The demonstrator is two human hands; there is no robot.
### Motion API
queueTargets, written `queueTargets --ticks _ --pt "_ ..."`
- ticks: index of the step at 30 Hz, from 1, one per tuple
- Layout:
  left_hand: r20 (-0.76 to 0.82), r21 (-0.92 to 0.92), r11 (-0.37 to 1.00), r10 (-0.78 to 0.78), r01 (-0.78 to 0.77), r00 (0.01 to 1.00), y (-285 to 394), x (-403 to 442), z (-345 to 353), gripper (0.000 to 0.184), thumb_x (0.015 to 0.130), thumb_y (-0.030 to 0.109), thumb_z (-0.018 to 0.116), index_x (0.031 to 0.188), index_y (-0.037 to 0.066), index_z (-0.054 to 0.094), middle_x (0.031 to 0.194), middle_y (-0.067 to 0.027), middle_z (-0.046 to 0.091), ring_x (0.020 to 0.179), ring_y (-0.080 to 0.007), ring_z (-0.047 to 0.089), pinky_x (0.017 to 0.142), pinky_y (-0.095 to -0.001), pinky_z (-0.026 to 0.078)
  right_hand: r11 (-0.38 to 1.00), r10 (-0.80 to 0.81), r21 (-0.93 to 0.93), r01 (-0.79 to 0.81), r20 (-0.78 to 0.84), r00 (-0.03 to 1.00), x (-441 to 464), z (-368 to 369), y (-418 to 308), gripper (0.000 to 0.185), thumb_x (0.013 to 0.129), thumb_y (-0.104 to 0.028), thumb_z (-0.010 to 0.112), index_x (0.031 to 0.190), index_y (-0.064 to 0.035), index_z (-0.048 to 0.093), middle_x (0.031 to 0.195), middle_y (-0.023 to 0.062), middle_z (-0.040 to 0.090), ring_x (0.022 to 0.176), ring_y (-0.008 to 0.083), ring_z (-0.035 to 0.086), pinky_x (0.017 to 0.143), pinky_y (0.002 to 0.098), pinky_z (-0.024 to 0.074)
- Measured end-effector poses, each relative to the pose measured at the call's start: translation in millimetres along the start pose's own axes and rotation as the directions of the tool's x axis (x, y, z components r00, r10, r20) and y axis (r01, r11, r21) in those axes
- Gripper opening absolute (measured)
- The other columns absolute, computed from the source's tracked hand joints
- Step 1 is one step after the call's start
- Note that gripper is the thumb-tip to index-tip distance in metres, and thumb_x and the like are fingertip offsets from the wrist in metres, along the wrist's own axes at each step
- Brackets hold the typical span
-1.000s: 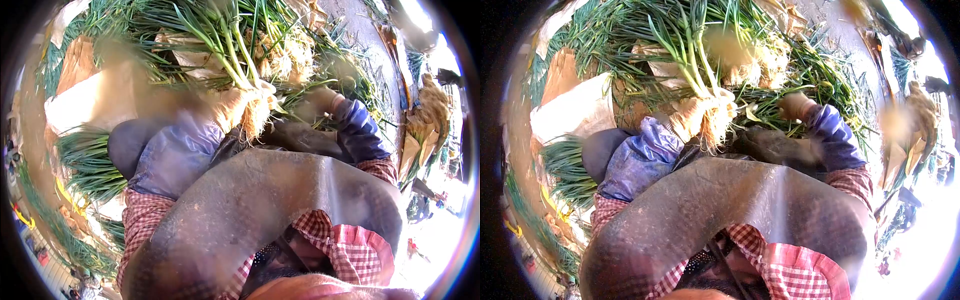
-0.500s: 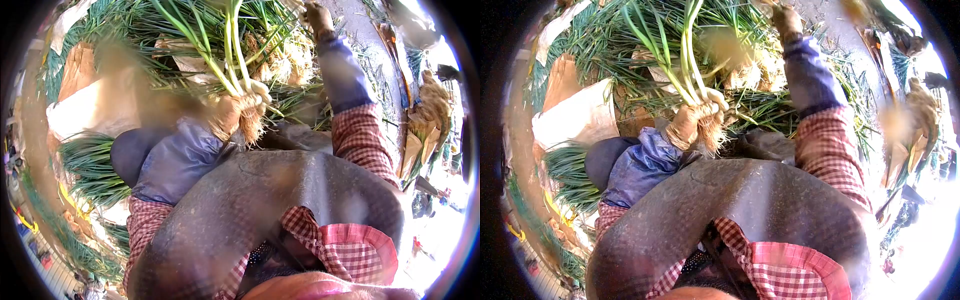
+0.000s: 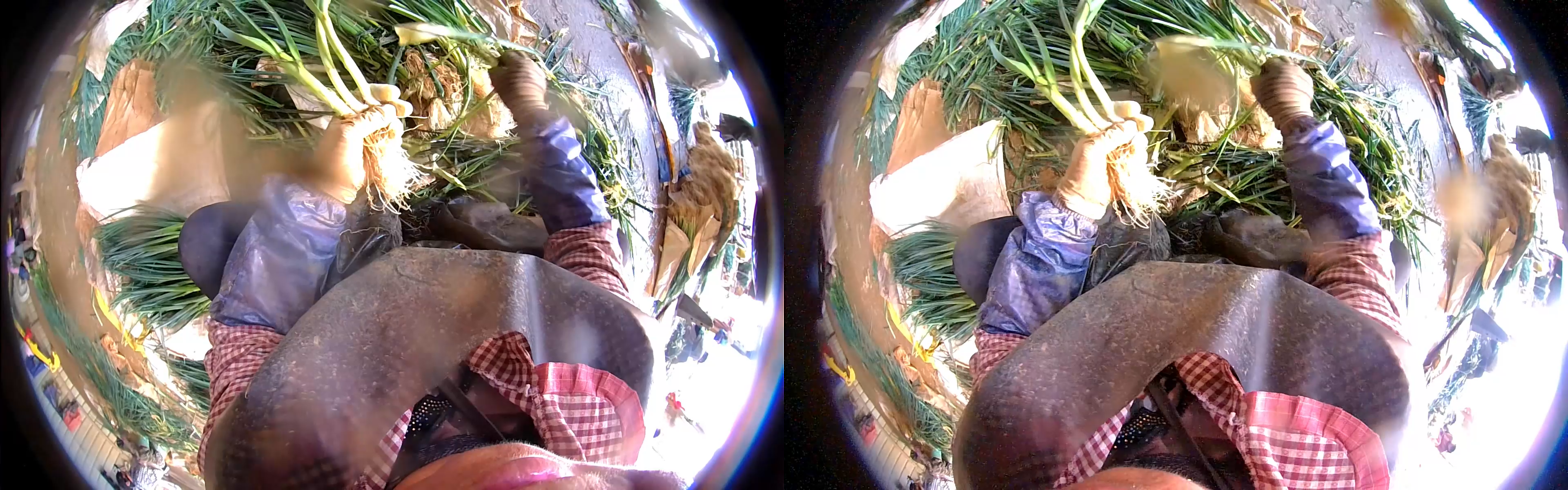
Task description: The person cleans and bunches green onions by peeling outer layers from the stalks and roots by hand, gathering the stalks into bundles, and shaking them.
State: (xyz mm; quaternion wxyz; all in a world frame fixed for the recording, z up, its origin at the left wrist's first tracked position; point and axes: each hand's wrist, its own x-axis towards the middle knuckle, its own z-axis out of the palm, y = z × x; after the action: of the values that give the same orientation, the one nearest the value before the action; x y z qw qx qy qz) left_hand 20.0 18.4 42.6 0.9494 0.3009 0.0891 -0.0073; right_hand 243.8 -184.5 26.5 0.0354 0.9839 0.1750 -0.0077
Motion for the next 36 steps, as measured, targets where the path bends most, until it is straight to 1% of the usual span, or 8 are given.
queueTargets --ticks 2,3,5,7,10,20,31,36 --pt "-0.149 0.108 0.991 -0.058 0.074 0.987 -8 7 -4 0.02 0.081 0.002 0.055 0.101 0.003 0.056 0.092 -0.013 0.063 0.072 -0.0179 0.059 0.06 -0.028 0.05 0.663 0.06 0.746 -0.065 0.034 0.998 -4 5 20 0.021 0.082 -0.025 0.058 0.086 -0.0058 0.066 0.086 0.0078 0.064 0.073 0.0153 0.06 0.066 0.0272 0.0492" --pt "-0.178 0.094 0.991 -0.082 0.1 0.981 -14 10 -5 0.02 0.081 0.002 0.054 0.101 0.003 0.055 0.094 -0.0138 0.062 0.077 -0.0197 0.06 0.063 -0.0294 0.051 0.625 -0.371 0.619 0.475 -0.3 0.879 -12 11 36 0.016 0.083 -0.014 0.056 0.094 -0.0049 0.065 0.09 0.0089 0.065 0.076 0.0163 0.06 0.069 0.0276 0.0489" --pt "-0.131 0.014 0.992 -0.124 0.127 0.984 -32 16 -10 0.021 0.081 0.001 0.053 0.102 0.004 0.055 0.099 -0.0152 0.062 0.089 -0.0241 0.061 0.07 -0.0319 0.052 -0.256 -0.602 0.964 -0.071 -0.101 0.792 -22 46 31 0.025 0.083 -0.011 0.057 0.105 -0.002 0.059 0.098 0.01 0.064 0.089 0.0183 0.059 0.081 0.0291 0.046" --pt "-0.132 -0.004 0.986 -0.169 0.17 0.977 -44 16 -11 0.019 0.08 0.002 0.057 0.098 0.004 0.058 0.094 -0.0107 0.062 0.086 -0.0194 0.061 0.072 -0.0304 0.052 -0.43 -0.637 0.851 -0.301 -0.051 0.769 -38 96 15 0.034 0.079 -0.013 0.063 0.11 -0.0016 0.057 0.102 0.0088 0.063 0.094 0.0183 0.057 0.085 0.0294 0.0445" --pt "-0.19 0.015 0.971 -0.232 0.239 0.954 -48 8 3 0.018 0.078 0.001 0.06 0.095 0.003 0.059 0.085 -0.007 0.062 0.079 -0.0177 0.061 0.071 -0.0295 0.053 0.001 -0.497 0.994 -0.106 0.093 0.863 -100 12 -49 0.037 0.08 -0.026 0.066 0.108 -0.002 0.06 0.094 0.006 0.065 0.082 0.0125 0.057 0.075 0.0281 0.0453" --pt "-0.178 0.088 0.99 -0.096 0.113 0.979 -57 11 -8 0.017 0.076 -0.002 0.057 0.093 0.001 0.058 0.085 -0.0092 0.062 0.078 -0.0199 0.061 0.073 -0.0296 0.052 0.155 -0.228 0.986 -0.061 0.096 0.969 -156 -24 -59 0.017 0.077 -0.004 0.069 0.093 -0.0015 0.065 0.079 -0.0019 0.063 0.066 0.0041 0.052 0.059 0.0199 0.044" --pt "0.028 -0.127 0.968 -0.215 0.217 0.976 -43 2 7 0.004 0.085 0.011 0.051 0.083 0.009 0.052 0.059 0.0015 0.044 0.049 -0.0103 0.042 0.044 -0.0225 0.035 -0.559 0.381 0.829 0.018 0.237 0.894 -162 -1 89 0.025 0.082 -0.011 0.054 0.106 -0.0045 0.059 0.089 0.0097 0.061 0.078 0.0228 0.059 0.071 0.0311 0.048" --pt "0.044 -0.141 0.985 -0.099 0.104 0.994 -31 0 14 0.008 0.074 0.002 0.058 0.079 0.007 0.055 0.067 -0.0021 0.054 0.055 -0.0138 0.051 0.052 -0.0275 0.047 0.058 0.034 0.963 -0.262 0.261 0.965 -189 41 101 0.018 0.079 -0.007 0.055 0.096 -0.0038 0.062 0.069 0.0051 0.057 0.061 0.0144 0.055 0.055 0.0271 0.045"
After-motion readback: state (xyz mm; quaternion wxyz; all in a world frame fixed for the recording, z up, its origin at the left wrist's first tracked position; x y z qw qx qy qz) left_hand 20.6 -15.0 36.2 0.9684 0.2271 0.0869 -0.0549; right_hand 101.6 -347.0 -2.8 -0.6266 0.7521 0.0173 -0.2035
